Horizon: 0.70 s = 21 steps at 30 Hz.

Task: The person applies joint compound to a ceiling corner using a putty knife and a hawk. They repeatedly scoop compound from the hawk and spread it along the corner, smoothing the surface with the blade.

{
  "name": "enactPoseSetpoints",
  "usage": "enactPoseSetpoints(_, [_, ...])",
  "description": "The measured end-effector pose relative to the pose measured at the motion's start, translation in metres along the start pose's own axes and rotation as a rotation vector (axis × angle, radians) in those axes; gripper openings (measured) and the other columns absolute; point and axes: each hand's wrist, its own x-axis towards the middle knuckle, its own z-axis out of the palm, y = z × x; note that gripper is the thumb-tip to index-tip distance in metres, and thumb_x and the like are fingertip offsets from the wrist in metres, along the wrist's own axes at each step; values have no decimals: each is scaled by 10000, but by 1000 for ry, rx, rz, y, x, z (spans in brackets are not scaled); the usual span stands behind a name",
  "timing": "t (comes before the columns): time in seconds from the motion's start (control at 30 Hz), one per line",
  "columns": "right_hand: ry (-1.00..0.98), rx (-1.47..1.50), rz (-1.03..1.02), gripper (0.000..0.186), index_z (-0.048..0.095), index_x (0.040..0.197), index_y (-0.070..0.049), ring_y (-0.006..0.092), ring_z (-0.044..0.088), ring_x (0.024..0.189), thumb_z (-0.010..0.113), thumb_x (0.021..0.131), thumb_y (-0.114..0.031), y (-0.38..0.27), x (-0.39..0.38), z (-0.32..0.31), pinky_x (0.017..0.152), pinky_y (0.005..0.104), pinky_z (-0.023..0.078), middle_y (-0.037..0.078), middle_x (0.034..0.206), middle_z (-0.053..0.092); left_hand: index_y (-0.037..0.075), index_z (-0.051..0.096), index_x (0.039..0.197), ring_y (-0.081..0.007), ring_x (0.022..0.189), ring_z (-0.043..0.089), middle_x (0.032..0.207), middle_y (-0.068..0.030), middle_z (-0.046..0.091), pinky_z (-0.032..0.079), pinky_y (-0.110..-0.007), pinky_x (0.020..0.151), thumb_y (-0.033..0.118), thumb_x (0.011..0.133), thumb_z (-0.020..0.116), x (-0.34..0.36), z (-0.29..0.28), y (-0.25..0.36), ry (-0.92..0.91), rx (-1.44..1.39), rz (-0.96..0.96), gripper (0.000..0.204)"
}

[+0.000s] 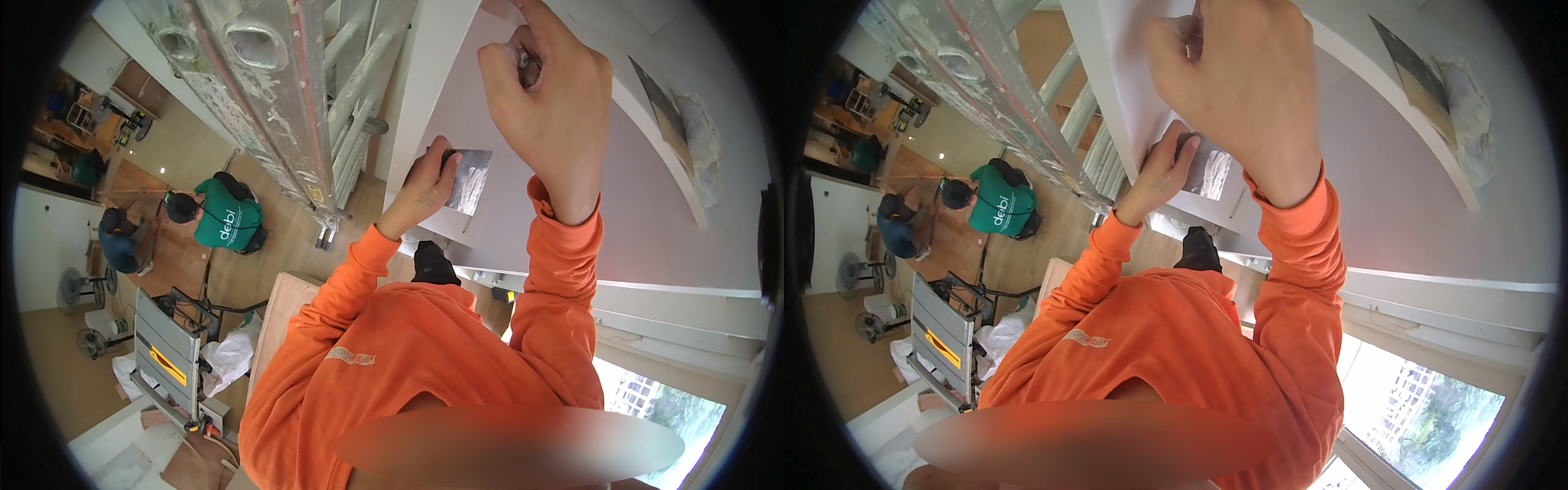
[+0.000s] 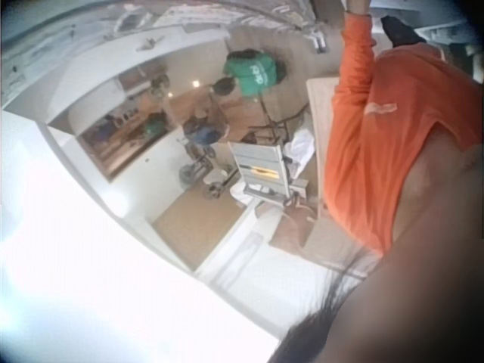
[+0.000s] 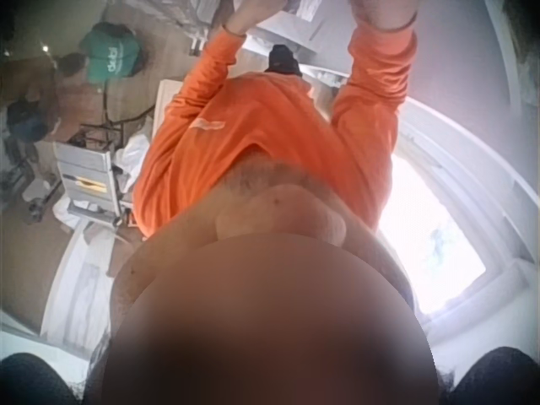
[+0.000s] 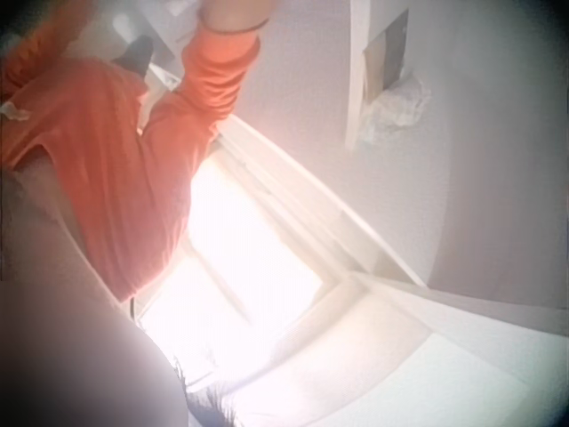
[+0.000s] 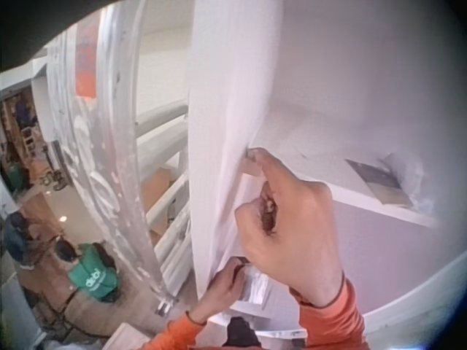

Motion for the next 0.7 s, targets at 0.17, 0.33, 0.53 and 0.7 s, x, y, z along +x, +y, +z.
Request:
enactPoseSetpoints(0.17, [-50,-107,-17,499,615,1195,140,223,588,439,608,721,-17,-9,-3,-3,476,308,457,132,546,549,27,407,973,-263,573,415,651,-137,457,392,-392,578,148,1036,516,2,4,-11,61,13,163,174])
enactPoseSetpoints(0.33, [-42,-405,-156,574,602,1272,98,208,558,418,629,731,-91,-13,-15,-1,461,311,463,79,532,545,29,408,972,-266,574,421,651,-138,461,396,-393,580,145,1034,519,-1,3,-11,56,8,152,172])
enactPoseSetpoints(0.53, [-83,-613,-196,669,598,1352,11,172,496,407,643,702,-143,-3,-23,3,426,310,426,23,552,501,26,420,981,-270,572,421,650,-143,463,398,-399,584,155,1037,518,-1,3,-9,49,2,114,171])
enactPoseSetpoints(0.7, [-17,-742,-309,728,562,1406,-19,155,475,411,632,693,-148,0,-24,5,422,297,424,-1,557,460,22,425,986,-275,572,422,650,-150,465,395,-404,586,158,1038,517,0,4,-10,58,27,123,172])
